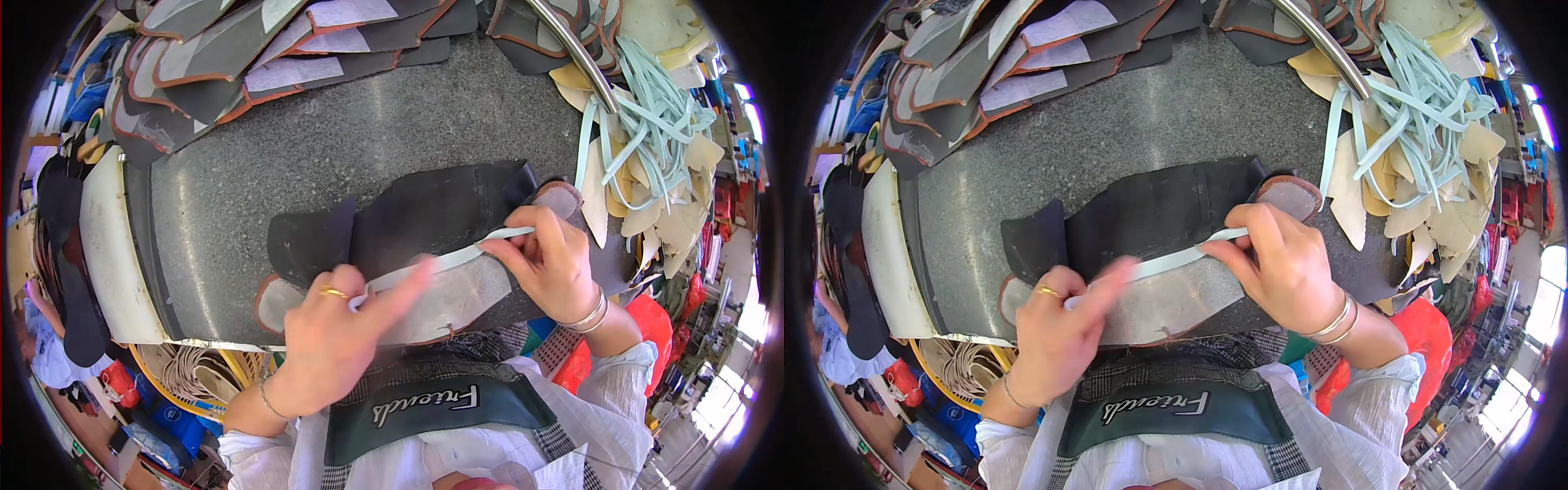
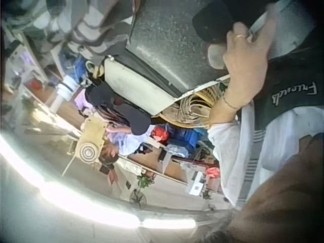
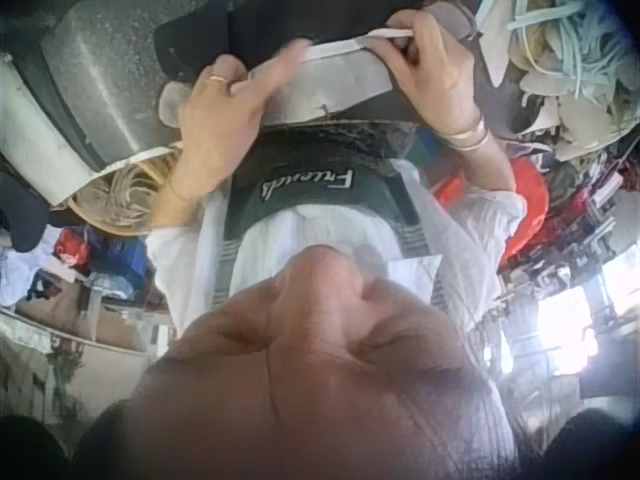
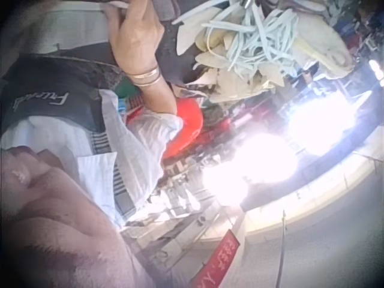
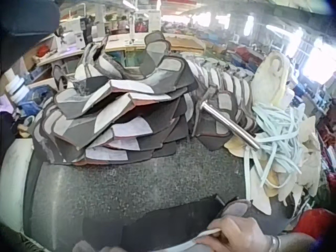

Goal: The person hammers the edges of shoe pieces using a hammer. The person then applies reinforcing strips onto the shoe components and folds and presses the edges together by hand.

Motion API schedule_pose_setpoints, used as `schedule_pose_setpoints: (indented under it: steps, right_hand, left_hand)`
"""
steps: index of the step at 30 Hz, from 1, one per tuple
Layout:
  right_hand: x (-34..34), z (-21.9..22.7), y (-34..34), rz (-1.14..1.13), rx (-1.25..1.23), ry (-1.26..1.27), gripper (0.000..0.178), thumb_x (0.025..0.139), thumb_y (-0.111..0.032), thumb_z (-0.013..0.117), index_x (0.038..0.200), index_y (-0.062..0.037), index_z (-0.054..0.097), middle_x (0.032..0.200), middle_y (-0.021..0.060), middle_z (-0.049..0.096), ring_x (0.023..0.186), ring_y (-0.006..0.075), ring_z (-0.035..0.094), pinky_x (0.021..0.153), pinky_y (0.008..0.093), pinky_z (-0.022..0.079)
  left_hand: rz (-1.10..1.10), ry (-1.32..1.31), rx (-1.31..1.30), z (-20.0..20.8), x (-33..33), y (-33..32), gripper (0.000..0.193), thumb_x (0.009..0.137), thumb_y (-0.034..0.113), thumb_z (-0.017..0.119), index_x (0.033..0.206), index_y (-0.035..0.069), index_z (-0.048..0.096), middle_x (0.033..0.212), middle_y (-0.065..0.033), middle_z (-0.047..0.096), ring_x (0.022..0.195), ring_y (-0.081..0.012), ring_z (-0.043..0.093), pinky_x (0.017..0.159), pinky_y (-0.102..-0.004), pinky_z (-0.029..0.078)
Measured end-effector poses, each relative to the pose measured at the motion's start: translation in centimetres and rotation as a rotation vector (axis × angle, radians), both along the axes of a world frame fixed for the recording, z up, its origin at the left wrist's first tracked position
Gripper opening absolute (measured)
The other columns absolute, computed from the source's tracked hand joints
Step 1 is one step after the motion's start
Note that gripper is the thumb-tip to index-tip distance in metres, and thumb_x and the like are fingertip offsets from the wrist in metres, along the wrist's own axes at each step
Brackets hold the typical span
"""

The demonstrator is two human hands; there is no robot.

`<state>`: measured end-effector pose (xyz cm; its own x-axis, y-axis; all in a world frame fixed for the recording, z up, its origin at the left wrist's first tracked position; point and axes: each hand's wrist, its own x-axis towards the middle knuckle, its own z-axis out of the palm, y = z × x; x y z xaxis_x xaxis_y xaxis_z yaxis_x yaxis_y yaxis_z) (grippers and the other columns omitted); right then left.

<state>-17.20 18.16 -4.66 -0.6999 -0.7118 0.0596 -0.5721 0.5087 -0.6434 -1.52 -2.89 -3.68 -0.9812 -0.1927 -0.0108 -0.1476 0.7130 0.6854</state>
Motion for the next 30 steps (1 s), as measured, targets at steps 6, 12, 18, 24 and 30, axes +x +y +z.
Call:
schedule_pose_setpoints:
  steps: [6,12,18,24,30]
  right_hand:
    - [-1.6,1.5,1.1,0.052,-0.012,-0.058,0.022,0.079,-0.003,0.078,0.093,-0.0024,0.062,0.075,0.0047,0.061,0.057,0.0109,0.061,0.05,0.0251,0.047]
    - [-1.4,2.9,-0.7,0.0,0.336,0.471,0.023,0.072,-0.017,0.078,0.086,-0.002,0.068,0.09,0.0023,0.065,0.067,0.0168,0.062,0.055,0.0294,0.05]
    - [3.9,2.3,-2.9,0.647,-0.172,0.41,0.041,0.073,-0.018,0.081,0.106,0.0025,0.068,0.109,0.0162,0.068,0.096,0.0304,0.067,0.077,0.0345,0.057]
    - [3.0,-1.0,-1.8,0.473,-0.361,0.413,0.035,0.078,-0.013,0.073,0.107,0.0049,0.066,0.113,0.0187,0.066,0.099,0.0323,0.066,0.082,0.0355,0.056]
    - [0.4,1.5,-3.5,0.54,-0.25,0.346,0.046,0.067,-0.002,0.077,0.11,0.006,0.064,0.101,0.0146,0.07,0.093,0.0314,0.067,0.073,0.0371,0.055]
  left_hand:
    - [-0.274,-0.135,-0.326,0.2,-0.6,0.3,0.071,0.071,-0.002,0.06,0.131,0.036,0.063,0.078,-0.0027,0.036,0.069,-0.0174,0.049,0.046,-0.0288,0.042]
    - [-0.306,-0.1,-0.392,-0.2,0.1,-0.1,0.072,0.072,0.003,0.061,0.138,0.031,0.056,0.081,-0.0046,0.04,0.067,-0.0175,0.052,0.046,-0.028,0.048]
    - [-0.054,0.293,-0.221,-2.8,1.4,0.3,0.056,0.064,-0.006,0.071,0.119,0.002,0.065,0.085,-0.0062,0.056,0.068,-0.0179,0.06,0.053,-0.0293,0.05]
    - [-0.021,0.339,-0.083,-2.6,3.5,0.2,0.053,0.06,-0.004,0.072,0.113,0.004,0.071,0.082,-0.0029,0.054,0.065,-0.0163,0.056,0.051,-0.0282,0.046]
    - [-0.165,0.45,-0.045,-0.8,2.7,-0.4,0.054,0.06,-0.005,0.072,0.113,0.004,0.07,0.084,-0.005,0.06,0.064,-0.0191,0.059,0.054,-0.0285,0.049]
